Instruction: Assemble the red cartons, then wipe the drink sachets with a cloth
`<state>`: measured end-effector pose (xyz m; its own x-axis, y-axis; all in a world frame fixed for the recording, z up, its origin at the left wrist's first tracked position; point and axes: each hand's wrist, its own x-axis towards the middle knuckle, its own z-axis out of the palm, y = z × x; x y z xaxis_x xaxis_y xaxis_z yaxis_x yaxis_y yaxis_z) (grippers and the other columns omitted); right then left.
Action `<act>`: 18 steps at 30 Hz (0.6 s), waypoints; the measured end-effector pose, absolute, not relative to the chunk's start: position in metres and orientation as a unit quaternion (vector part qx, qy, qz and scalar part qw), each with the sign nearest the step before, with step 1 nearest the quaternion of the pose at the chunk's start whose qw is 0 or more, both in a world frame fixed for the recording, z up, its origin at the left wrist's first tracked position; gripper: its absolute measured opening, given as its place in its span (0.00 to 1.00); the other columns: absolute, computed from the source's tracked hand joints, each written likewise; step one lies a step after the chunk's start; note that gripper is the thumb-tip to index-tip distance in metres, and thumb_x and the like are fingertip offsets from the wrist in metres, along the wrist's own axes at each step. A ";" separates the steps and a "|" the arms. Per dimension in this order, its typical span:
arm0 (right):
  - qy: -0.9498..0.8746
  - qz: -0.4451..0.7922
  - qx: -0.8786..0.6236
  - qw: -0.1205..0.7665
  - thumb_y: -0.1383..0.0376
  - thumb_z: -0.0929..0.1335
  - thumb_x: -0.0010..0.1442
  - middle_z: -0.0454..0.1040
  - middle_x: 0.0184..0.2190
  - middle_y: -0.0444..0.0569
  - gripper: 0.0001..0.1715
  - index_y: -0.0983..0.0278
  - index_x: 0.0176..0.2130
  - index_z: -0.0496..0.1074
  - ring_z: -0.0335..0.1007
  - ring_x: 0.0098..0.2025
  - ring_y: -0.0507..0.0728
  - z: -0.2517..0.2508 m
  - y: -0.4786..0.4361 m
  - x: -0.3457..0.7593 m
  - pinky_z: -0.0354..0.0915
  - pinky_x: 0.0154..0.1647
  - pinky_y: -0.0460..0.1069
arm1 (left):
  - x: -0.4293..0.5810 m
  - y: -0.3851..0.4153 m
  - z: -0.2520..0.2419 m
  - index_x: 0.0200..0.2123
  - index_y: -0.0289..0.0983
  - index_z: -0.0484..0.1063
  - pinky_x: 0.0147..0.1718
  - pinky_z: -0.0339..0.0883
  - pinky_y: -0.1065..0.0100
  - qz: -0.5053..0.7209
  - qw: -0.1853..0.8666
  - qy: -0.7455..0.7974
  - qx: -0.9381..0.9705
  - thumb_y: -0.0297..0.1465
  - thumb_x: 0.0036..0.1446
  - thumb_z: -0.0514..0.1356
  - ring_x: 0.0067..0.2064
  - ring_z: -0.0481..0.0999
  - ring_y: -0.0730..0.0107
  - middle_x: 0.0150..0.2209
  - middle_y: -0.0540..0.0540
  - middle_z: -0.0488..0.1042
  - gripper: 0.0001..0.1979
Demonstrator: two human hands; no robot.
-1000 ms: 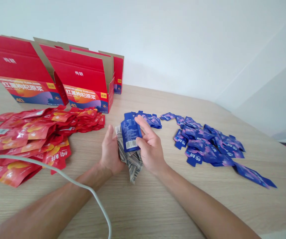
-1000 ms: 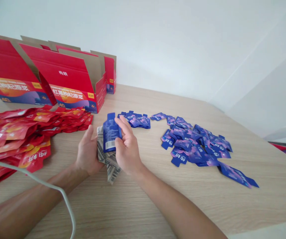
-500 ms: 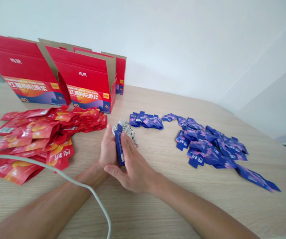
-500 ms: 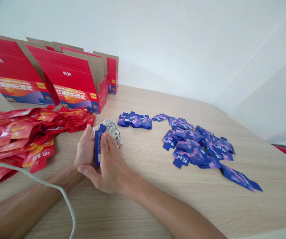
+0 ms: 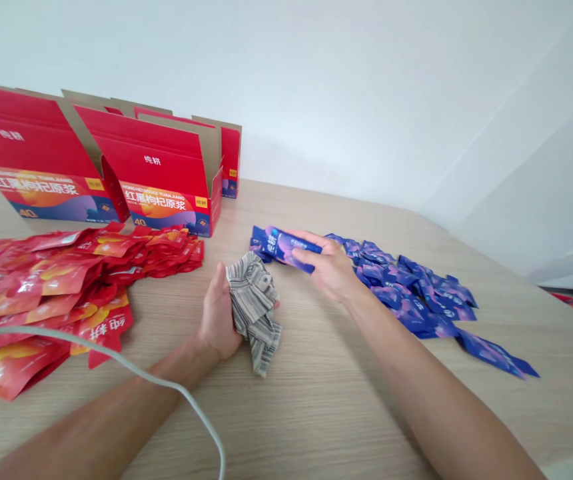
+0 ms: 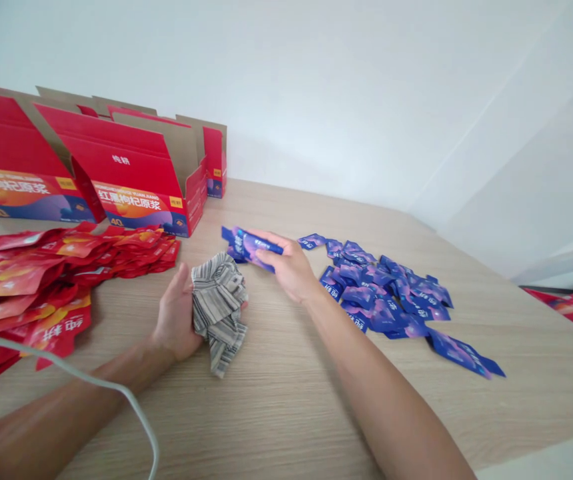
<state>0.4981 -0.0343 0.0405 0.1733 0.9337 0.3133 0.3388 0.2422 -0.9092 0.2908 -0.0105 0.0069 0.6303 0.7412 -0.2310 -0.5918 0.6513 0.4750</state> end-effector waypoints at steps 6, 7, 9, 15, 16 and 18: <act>-0.632 0.039 -0.691 0.349 0.71 0.62 0.70 0.74 0.68 0.56 0.28 0.65 0.65 0.75 0.67 0.72 0.62 0.031 0.030 0.548 0.56 0.77 0.60 | 0.293 -0.016 0.006 0.54 0.32 0.78 0.39 0.83 0.52 0.369 0.882 0.211 0.204 0.49 0.75 0.48 0.34 0.84 0.56 0.39 0.36 0.83 0.29; -0.647 0.044 -0.689 0.322 0.70 0.63 0.70 0.75 0.67 0.58 0.26 0.66 0.63 0.76 0.69 0.71 0.62 0.026 0.035 0.548 0.57 0.77 0.59 | 0.293 -0.016 0.006 0.56 0.32 0.77 0.41 0.83 0.51 0.367 0.882 0.212 0.205 0.48 0.75 0.48 0.35 0.85 0.55 0.40 0.35 0.83 0.29; -0.682 0.062 -0.679 0.265 0.67 0.67 0.70 0.79 0.63 0.59 0.20 0.66 0.58 0.80 0.73 0.68 0.63 0.017 0.040 0.546 0.61 0.74 0.57 | 0.293 -0.017 0.006 0.58 0.32 0.77 0.44 0.82 0.50 0.363 0.882 0.218 0.207 0.48 0.75 0.48 0.39 0.86 0.53 0.42 0.34 0.84 0.29; -0.682 0.057 -0.704 0.189 0.54 0.57 0.80 0.75 0.68 0.53 0.28 0.60 0.65 0.74 0.70 0.70 0.59 0.023 0.041 0.572 0.61 0.73 0.55 | 0.294 -0.018 -0.001 0.62 0.33 0.76 0.47 0.82 0.49 0.335 0.889 0.226 0.214 0.49 0.75 0.50 0.44 0.86 0.49 0.46 0.33 0.84 0.30; -0.664 0.044 -0.723 0.184 0.56 0.55 0.81 0.72 0.70 0.55 0.29 0.62 0.69 0.71 0.69 0.72 0.59 0.028 0.042 0.584 0.59 0.74 0.55 | 0.294 -0.017 -0.003 0.62 0.34 0.76 0.47 0.82 0.49 0.328 0.893 0.224 0.214 0.50 0.74 0.50 0.44 0.87 0.49 0.46 0.33 0.84 0.30; -0.623 0.021 -0.765 0.161 0.62 0.59 0.79 0.65 0.74 0.62 0.30 0.70 0.73 0.64 0.63 0.75 0.61 0.035 0.047 0.612 0.54 0.77 0.55 | 0.295 -0.015 -0.005 0.62 0.35 0.77 0.45 0.83 0.51 0.316 0.898 0.221 0.211 0.50 0.74 0.52 0.43 0.87 0.49 0.46 0.33 0.84 0.30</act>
<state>0.6120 0.0469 0.0347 0.2217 0.9604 0.1689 0.9467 -0.1704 -0.2734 0.2947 -0.0149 -0.0045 0.7032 0.6605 -0.2633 -0.4742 0.7116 0.5184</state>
